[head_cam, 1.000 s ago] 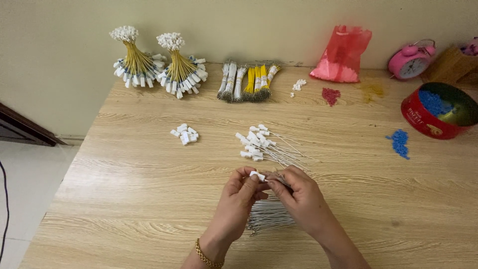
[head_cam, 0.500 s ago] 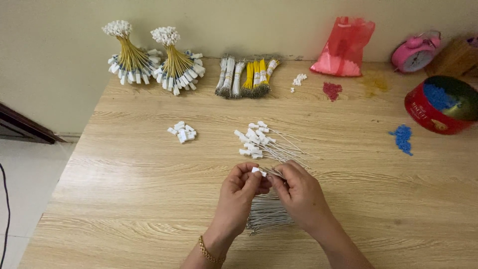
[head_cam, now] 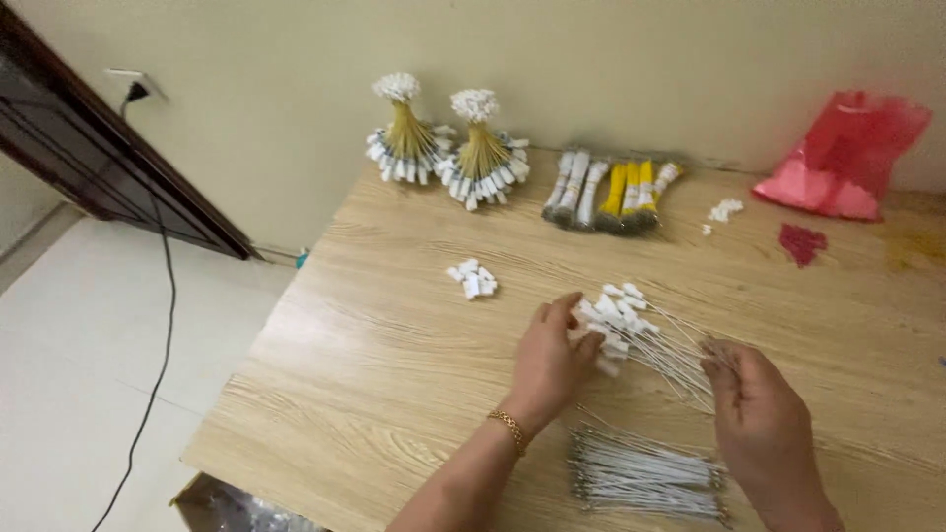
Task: Manually slide white plastic sleeves onto metal wire components at a workbench.
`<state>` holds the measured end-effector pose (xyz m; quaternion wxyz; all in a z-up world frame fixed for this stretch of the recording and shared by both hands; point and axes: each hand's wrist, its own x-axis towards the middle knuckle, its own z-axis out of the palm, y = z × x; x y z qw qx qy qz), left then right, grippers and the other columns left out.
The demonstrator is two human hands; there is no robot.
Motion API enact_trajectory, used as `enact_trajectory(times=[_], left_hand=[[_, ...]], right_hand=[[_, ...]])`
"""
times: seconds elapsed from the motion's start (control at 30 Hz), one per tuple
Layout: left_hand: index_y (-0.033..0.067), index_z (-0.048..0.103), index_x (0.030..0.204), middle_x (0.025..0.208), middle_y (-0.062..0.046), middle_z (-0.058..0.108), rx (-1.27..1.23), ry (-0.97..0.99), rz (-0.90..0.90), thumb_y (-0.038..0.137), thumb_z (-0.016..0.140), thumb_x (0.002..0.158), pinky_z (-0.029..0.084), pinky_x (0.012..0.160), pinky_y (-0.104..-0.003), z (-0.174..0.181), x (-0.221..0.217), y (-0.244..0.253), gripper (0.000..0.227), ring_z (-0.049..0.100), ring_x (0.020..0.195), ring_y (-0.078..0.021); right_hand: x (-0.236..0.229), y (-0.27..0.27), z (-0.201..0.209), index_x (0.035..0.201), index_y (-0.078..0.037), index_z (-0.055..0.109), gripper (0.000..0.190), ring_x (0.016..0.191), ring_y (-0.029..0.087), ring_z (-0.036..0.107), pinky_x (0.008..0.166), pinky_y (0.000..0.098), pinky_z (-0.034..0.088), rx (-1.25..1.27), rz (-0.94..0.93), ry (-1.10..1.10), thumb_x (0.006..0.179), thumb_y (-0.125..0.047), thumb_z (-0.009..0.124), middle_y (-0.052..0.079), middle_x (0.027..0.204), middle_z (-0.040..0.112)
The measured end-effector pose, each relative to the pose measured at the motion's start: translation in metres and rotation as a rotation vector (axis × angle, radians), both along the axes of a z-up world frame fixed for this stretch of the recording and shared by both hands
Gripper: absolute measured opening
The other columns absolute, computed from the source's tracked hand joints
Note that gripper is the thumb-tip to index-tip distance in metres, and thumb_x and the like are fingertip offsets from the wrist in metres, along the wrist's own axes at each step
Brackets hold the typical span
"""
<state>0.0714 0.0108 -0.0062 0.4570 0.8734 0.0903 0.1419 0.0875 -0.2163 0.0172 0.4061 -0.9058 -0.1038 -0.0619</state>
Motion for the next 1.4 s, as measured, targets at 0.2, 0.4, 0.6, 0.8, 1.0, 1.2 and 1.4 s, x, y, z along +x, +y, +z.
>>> enact_trajectory(times=[0.2,0.4,0.6,0.8,1.0,1.2,1.4], left_hand=[[0.0071,0.055,0.137,0.122,-0.017,0.061,0.367,0.076,0.34,0.025,0.076,0.09,0.057,0.084,-0.042,-0.003,0.017,0.082,0.054,0.065,0.101,-0.0295],[0.008,0.071,0.118,0.119,-0.021,0.062,0.356,0.132,0.33,0.022,0.077,0.089,0.055,0.09,-0.044,-0.007,0.027,0.119,0.033,0.065,0.103,-0.0373],[0.0089,0.075,0.112,0.118,-0.018,0.066,0.276,0.147,0.314,0.015,0.074,0.089,0.057,0.089,-0.043,-0.016,0.026,0.12,0.024,0.069,0.1,-0.0331],[0.007,0.076,0.105,0.105,-0.013,0.071,0.276,0.058,0.322,0.013,0.076,0.089,0.056,0.083,-0.04,-0.017,0.013,0.127,0.017,0.068,0.095,-0.0263],[0.0072,0.066,0.124,0.103,-0.008,0.073,-0.444,0.19,0.206,0.014,0.063,0.096,0.061,0.068,-0.029,0.029,-0.026,0.08,0.029,0.071,0.085,-0.018],[0.0036,0.069,0.121,0.101,-0.01,0.075,-0.84,0.145,0.014,0.011,0.064,0.094,0.06,0.068,-0.028,0.029,-0.059,0.007,0.028,0.074,0.088,-0.017],[-0.0007,0.067,0.119,0.101,-0.01,0.071,-1.102,0.099,-0.168,0.009,0.067,0.096,0.062,0.076,-0.03,0.023,-0.07,-0.027,0.025,0.072,0.092,-0.0176]], right_hand=[[-0.004,-0.001,-0.035,0.117,-0.002,0.059,0.025,0.084,0.015,0.067,0.074,0.0312,0.054,0.171,0.064,0.046,0.103,-0.023,0.057,0.01,0.09,0.071],[-0.01,0.011,-0.034,0.105,-0.003,0.073,0.021,0.07,0.018,0.058,0.063,0.0331,0.049,0.251,0.158,0.276,0.094,-0.021,0.07,0.009,0.082,0.066],[-0.014,0.038,0.016,0.108,-0.009,0.075,0.023,0.077,0.014,0.067,0.072,0.0314,0.055,0.021,0.199,0.507,0.094,-0.025,0.066,0.001,0.088,0.074],[0.012,0.053,-0.007,0.111,-0.013,0.074,0.031,0.07,0.015,0.06,0.066,0.0338,0.05,-0.29,0.274,0.595,0.102,-0.038,0.058,0.009,0.088,0.07],[0.026,0.047,-0.01,0.11,-0.012,0.072,0.023,0.053,0.012,0.052,0.053,0.0302,0.045,0.002,0.147,0.539,0.099,-0.028,0.061,0.003,0.075,0.071],[-0.01,0.028,0.008,0.099,-0.004,0.07,0.018,0.054,0.008,0.047,0.05,0.0279,0.042,0.383,0.196,0.577,0.095,-0.02,0.067,0.002,0.074,0.069],[-0.024,0.014,0.005,0.098,-0.004,0.074,0.015,0.07,0.006,0.057,0.062,0.0238,0.048,0.493,0.248,0.465,0.093,-0.017,0.07,-0.001,0.081,0.067]])
